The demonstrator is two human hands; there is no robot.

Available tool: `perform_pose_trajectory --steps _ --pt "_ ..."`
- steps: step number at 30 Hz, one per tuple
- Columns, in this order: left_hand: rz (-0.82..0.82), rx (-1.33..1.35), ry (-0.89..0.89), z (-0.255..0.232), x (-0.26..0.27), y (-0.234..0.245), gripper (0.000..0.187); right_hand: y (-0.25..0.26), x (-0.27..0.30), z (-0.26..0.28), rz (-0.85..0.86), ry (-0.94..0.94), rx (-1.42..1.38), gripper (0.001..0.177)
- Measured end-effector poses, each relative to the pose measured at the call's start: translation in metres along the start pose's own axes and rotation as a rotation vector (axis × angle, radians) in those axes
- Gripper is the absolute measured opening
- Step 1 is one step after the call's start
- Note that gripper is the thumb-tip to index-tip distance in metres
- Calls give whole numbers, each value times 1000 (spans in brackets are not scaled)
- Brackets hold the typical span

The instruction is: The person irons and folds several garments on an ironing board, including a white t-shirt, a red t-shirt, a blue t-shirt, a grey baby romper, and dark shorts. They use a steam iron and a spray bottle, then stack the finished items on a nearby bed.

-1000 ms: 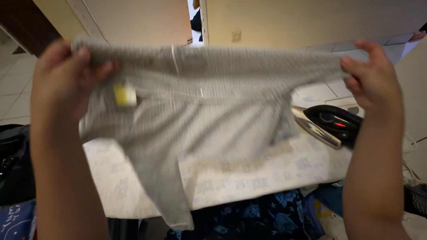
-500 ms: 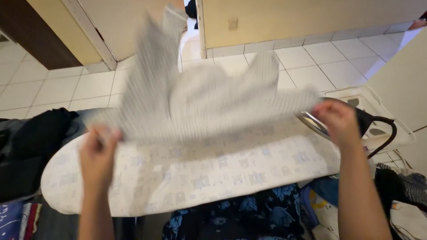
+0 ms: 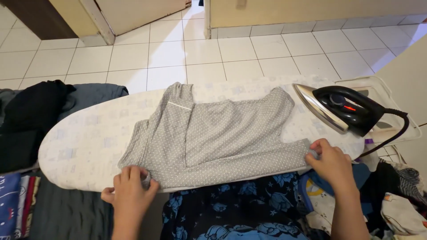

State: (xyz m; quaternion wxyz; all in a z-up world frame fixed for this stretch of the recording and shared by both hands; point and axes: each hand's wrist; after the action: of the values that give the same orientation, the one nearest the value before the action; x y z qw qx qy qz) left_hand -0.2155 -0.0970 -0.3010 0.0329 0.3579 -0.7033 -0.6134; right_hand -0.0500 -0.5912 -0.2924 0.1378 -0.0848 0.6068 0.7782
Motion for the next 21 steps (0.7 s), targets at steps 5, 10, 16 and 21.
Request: perform_pose_trajectory --steps 5,10,16,21 --pt "-327 78 -101 -39 -7 14 46 22 -19 81 -169 238 -188 39" --pt "-145 366 -77 -59 -8 -5 27 -17 -49 194 45 511 -504 21" --pt "-373 146 -100 -53 -1 -25 31 -90 -76 319 25 845 -619 42" --pt "-341 172 -76 -51 0 -28 39 -105 -81 356 195 729 -460 52"
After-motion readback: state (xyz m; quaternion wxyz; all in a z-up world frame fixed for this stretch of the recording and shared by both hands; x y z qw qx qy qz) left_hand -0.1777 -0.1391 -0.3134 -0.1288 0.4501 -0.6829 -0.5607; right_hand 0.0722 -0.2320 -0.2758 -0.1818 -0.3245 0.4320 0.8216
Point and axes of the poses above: each hand's wrist, its own x-axis away from the middle knuckle, its own y-axis out of the back of the hand, z = x × y, and after that the axes turned 15 degrees about -z, right-handed
